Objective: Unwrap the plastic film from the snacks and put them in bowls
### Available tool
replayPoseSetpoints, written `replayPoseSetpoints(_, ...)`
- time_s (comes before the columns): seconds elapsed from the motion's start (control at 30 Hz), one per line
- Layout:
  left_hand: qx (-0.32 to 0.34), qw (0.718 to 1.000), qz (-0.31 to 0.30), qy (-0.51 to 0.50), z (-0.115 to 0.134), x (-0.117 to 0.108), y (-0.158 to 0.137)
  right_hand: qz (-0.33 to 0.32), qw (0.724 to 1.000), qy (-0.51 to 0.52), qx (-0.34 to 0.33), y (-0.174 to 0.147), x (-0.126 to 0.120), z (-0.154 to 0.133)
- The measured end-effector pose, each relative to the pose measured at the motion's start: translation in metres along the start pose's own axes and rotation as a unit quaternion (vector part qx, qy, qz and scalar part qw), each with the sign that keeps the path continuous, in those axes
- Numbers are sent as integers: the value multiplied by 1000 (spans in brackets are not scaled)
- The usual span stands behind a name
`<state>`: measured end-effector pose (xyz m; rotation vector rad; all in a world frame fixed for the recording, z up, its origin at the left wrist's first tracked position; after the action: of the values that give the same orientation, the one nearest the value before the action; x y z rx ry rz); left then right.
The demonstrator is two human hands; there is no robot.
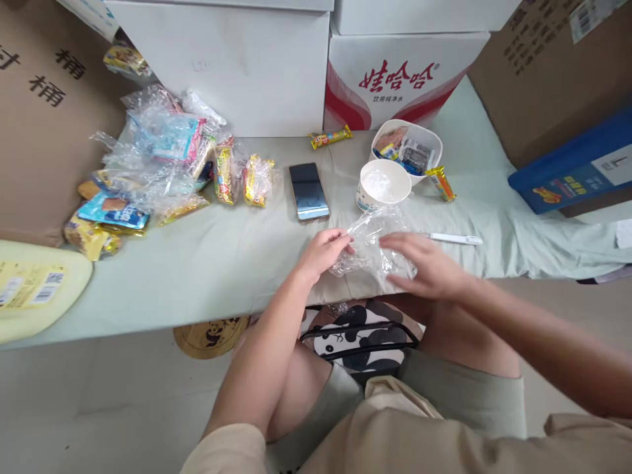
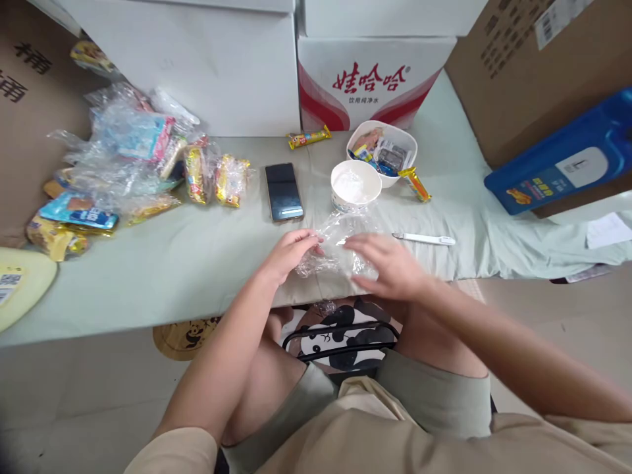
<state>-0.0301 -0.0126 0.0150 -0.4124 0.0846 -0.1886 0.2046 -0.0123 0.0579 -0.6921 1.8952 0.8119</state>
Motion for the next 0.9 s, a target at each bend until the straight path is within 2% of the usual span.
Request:
replayPoseSetpoints(0.07, -3, 1000, -2, 19, -2, -3, 2, -70, 998, -6, 0, -39, 34, -13)
replayPoseSetpoints(0.13, 1, 999, 3, 54, -2, -8, 4, -96, 995, -29, 12, -65, 50, -17)
replayPoseSetpoints(0.23, 16, 995, -10, 94, 1, -15, 5, -93, 994, -43, 25, -89, 45, -19)
replayPoseSetpoints(0.33, 2, 991, -62, 119, 4, -15, 3, -83, 994, -61, 48, -103, 33, -22)
replayPoseSetpoints(0.4, 12, 990, -61, 125, 7, -13, 2, -62, 993, -74, 64, -110, 32, -23)
replayPoseSetpoints(0.47, 36, 992, -30, 117, 8, -13, 1, -29, 994, -77, 71, -114, 36, -22)
replayPoseSetpoints(0.6, 57, 997, -18, 49, 9, -22, -10, 32, 992, -75, 97, -114, 52, -15)
replayPoseSetpoints(0.63, 77, 996, -8, 37, 11, -24, -16, 47, 990, -70, 110, -112, 54, -13)
replayPoseSetpoints(0.7, 144, 986, 52, 59, 16, -24, -30, 85, 985, -52, 140, -108, 56, -10)
replayPoseSetpoints(0.77, 216, 956, 116, 158, 20, -12, -45, 129, 977, -15, 167, -104, 54, -8)
replayPoseSetpoints(0.8, 233, 940, 95, 229, 20, -1, -51, 149, 972, 8, 180, -103, 53, -7)
replayPoseSetpoints(0.87, 240, 907, -24, 344, 13, 26, -57, 179, 962, 55, 200, -100, 49, -7)
replayPoseSetpoints(0.9, 242, 893, -64, 373, 9, 35, -57, 191, 958, 67, 205, -100, 47, -8)
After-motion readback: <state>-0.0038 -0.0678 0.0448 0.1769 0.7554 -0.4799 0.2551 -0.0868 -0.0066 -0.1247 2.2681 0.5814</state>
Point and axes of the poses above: each hand's wrist, its own y-axis towards the middle knuckle, its own x-axis out of the palm, z = x × y, the point moved 2 cm from there along y, towards the middle knuckle
